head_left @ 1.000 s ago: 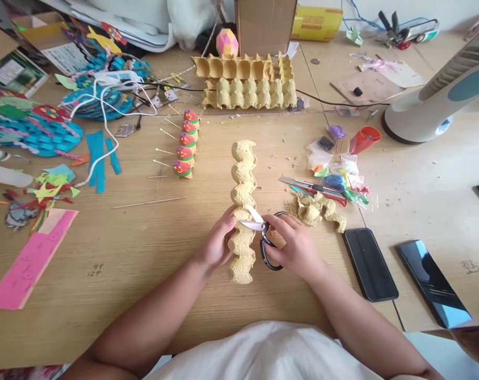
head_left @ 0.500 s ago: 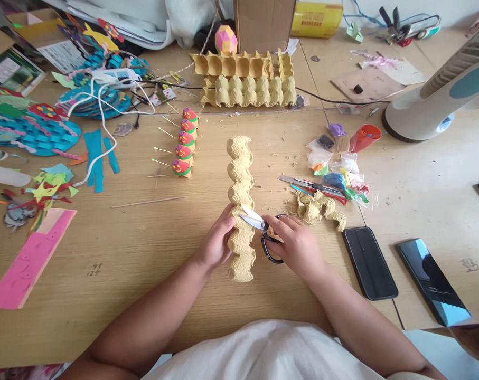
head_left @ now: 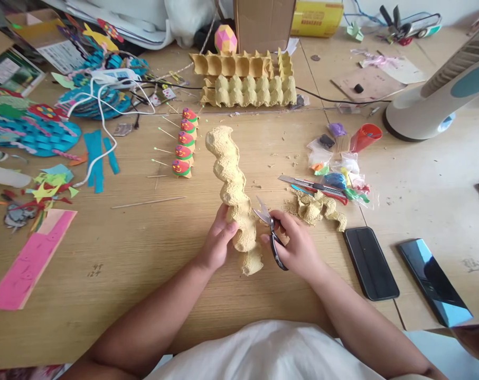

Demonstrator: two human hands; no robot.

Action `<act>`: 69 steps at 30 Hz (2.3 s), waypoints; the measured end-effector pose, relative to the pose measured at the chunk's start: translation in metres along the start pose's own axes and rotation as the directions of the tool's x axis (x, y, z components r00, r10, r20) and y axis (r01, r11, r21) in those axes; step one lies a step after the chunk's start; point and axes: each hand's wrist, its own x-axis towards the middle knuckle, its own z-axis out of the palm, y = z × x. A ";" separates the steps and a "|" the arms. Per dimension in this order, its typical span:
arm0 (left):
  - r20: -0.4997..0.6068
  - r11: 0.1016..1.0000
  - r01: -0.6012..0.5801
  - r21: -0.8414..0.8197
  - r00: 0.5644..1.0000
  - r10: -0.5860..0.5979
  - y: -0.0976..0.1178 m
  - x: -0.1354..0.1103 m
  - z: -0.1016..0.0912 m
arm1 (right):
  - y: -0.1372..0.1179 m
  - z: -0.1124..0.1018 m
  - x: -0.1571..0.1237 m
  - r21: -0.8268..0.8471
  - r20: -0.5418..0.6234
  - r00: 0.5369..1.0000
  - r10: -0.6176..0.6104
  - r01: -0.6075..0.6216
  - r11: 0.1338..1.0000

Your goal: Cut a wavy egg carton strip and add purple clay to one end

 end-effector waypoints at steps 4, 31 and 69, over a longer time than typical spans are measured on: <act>0.003 1.000 -0.020 0.013 1.000 0.020 0.000 0.000 -0.001 | 0.000 0.002 -0.001 -0.010 0.059 0.995 -0.076 0.077 0.997; 0.012 0.967 0.182 -0.178 0.983 -0.182 0.015 0.001 0.011 | 0.001 0.000 0.001 -0.088 0.069 0.990 -0.127 0.132 0.987; -0.009 0.975 0.176 -0.136 0.984 -0.179 0.014 -0.001 0.008 | 0.005 0.001 -0.009 -0.350 0.018 0.970 -0.241 0.232 0.908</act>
